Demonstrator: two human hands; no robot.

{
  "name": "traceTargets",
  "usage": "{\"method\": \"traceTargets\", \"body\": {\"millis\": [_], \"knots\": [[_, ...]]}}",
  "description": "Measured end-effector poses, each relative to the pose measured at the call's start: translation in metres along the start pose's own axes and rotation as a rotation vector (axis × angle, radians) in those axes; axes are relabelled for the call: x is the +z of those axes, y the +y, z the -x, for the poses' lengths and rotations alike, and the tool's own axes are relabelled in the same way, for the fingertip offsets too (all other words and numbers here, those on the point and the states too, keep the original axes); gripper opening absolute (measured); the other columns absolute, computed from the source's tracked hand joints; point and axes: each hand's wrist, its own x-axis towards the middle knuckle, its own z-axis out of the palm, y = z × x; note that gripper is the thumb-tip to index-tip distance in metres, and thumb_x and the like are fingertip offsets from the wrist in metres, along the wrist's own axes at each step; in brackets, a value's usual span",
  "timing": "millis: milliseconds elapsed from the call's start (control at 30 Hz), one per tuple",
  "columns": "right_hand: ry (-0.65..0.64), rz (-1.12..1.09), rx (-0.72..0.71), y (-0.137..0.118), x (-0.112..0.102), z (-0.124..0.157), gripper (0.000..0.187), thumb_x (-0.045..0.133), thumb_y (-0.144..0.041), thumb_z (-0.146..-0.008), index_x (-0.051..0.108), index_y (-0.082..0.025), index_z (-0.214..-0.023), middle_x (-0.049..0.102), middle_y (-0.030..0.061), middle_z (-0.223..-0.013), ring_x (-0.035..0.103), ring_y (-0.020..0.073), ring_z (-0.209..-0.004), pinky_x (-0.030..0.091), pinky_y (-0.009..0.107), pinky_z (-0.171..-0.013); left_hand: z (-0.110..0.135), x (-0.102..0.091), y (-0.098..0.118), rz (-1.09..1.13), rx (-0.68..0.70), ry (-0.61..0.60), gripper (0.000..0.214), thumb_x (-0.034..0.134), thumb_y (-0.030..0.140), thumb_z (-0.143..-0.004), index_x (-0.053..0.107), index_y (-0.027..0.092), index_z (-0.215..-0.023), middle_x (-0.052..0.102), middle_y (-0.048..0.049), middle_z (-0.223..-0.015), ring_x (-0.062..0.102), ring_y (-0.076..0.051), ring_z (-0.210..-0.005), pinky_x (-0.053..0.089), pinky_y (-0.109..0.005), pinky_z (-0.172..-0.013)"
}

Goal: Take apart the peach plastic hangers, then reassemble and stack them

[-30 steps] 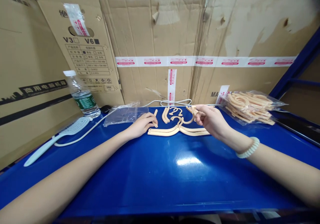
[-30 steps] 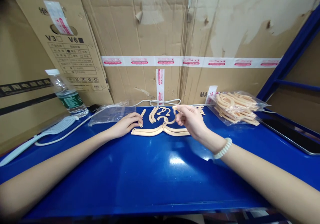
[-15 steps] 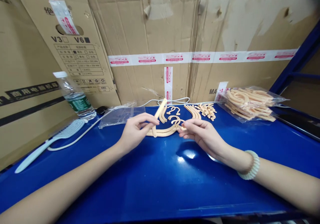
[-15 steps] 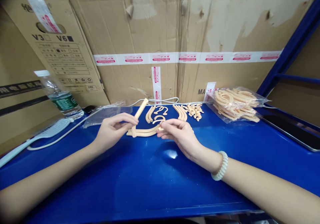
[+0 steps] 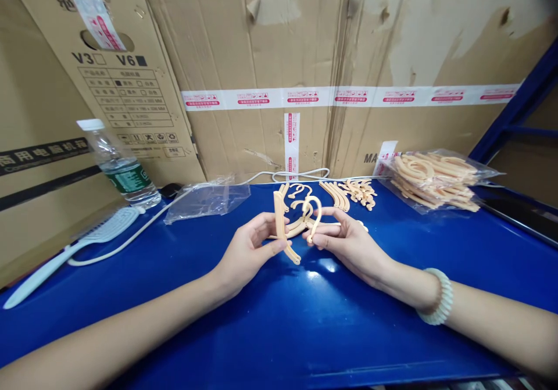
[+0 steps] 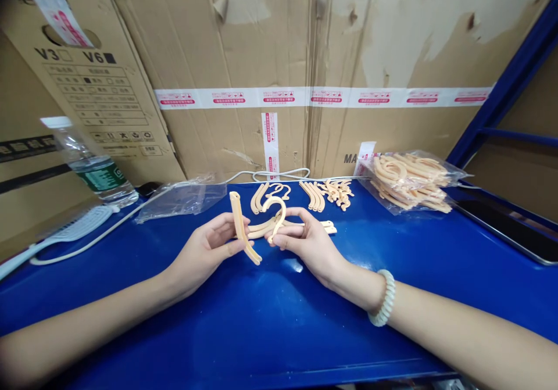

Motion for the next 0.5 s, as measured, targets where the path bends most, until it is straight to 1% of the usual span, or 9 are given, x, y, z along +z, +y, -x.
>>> {"method": "traceTargets", "body": {"millis": [33,67,100,167,200,233,300,400,500], "knots": [[-0.008,-0.003,0.009,0.0001,-0.0002,-0.0001,0.055,0.085,-0.024,-0.065,0.055,-0.024,-0.112,0.075,-0.0004,-0.078,0.068,0.0139,-0.075,0.05,0.028,-0.074,0.0004,0.0001,-0.0005,-0.012,-0.007,0.0,0.028,0.074,0.022,-0.077,0.059,0.019,-0.101,0.07,-0.0059,-0.1,0.066,-0.023,-0.099,0.053,-0.036,-0.089],[-0.019,-0.001,0.018,0.0001,-0.0004,-0.0002,0.055,0.085,-0.025,-0.065,0.058,-0.024,-0.114,0.075,-0.0003,-0.079,0.069,0.0141,-0.077,0.05,0.029,-0.077,0.0009,0.0001,-0.001,-0.02,-0.003,0.006,0.025,0.074,0.023,-0.077,0.059,0.019,-0.096,0.069,-0.0046,-0.097,0.066,-0.022,-0.096,0.053,-0.037,-0.088],[-0.03,0.009,0.023,0.0,-0.0005,-0.0004,0.049,0.084,-0.026,-0.065,0.063,-0.023,-0.109,0.075,0.0,-0.079,0.068,0.0143,-0.079,0.05,0.029,-0.079,0.0012,0.0,-0.0013,-0.027,0.009,0.013,0.023,0.075,0.023,-0.076,0.059,0.019,-0.092,0.069,-0.0033,-0.093,0.067,-0.021,-0.093,0.053,-0.036,-0.087],[-0.048,0.042,0.02,-0.0004,-0.0006,-0.0007,0.028,0.084,-0.029,-0.066,0.07,-0.02,-0.089,0.074,0.0013,-0.082,0.067,0.0143,-0.079,0.05,0.028,-0.078,0.0016,-0.0002,-0.0015,-0.043,0.047,0.023,0.021,0.075,0.024,-0.075,0.058,0.019,-0.086,0.067,-0.0019,-0.087,0.066,-0.02,-0.089,0.053,-0.035,-0.084],[-0.057,0.059,0.016,-0.0008,-0.0007,-0.0009,0.022,0.083,-0.03,-0.067,0.071,-0.019,-0.082,0.074,0.0021,-0.085,0.067,0.0139,-0.079,0.05,0.028,-0.077,0.0017,-0.0003,-0.0014,-0.056,0.063,0.026,0.019,0.075,0.025,-0.075,0.059,0.019,-0.083,0.066,-0.0021,-0.085,0.065,-0.02,-0.087,0.052,-0.034,-0.082],[-0.065,0.068,0.014,-0.0012,-0.0007,-0.001,0.019,0.082,-0.031,-0.069,0.071,-0.019,-0.079,0.074,0.0027,-0.088,0.066,0.0136,-0.08,0.05,0.027,-0.077,0.0017,-0.0003,-0.0012,-0.071,0.075,0.03,0.018,0.075,0.025,-0.076,0.059,0.019,-0.082,0.066,-0.0026,-0.085,0.065,-0.02,-0.085,0.052,-0.033,-0.08],[-0.083,0.056,0.028,-0.0023,-0.001,-0.0012,0.019,0.081,-0.033,-0.07,0.072,-0.02,-0.08,0.074,0.0032,-0.093,0.066,0.0138,-0.083,0.051,0.027,-0.08,0.0019,-0.0001,-0.0005,-0.094,0.085,0.04,0.017,0.074,0.026,-0.076,0.059,0.019,-0.079,0.065,-0.0032,-0.084,0.063,-0.019,-0.082,0.051,-0.033,-0.078],[-0.121,0.025,0.064,-0.0041,-0.0016,-0.0015,0.017,0.08,-0.033,-0.072,0.072,-0.02,-0.08,0.073,0.0033,-0.094,0.066,0.0147,-0.088,0.052,0.028,-0.083,0.0029,0.0002,0.0006,-0.109,0.088,0.055,0.016,0.073,0.025,-0.076,0.058,0.019,-0.077,0.065,-0.0032,-0.083,0.063,-0.02,-0.083,0.05,-0.033,-0.078],[-0.153,0.023,0.094,-0.0055,-0.002,-0.0017,0.016,0.077,-0.032,-0.076,0.073,-0.018,-0.083,0.073,0.0046,-0.098,0.067,0.0138,-0.089,0.054,0.025,-0.082,0.0044,0.0002,0.001,-0.142,0.086,0.064,0.014,0.072,0.024,-0.078,0.058,0.019,-0.077,0.066,-0.0036,-0.085,0.063,-0.02,-0.084,0.049,-0.032,-0.076]]}}
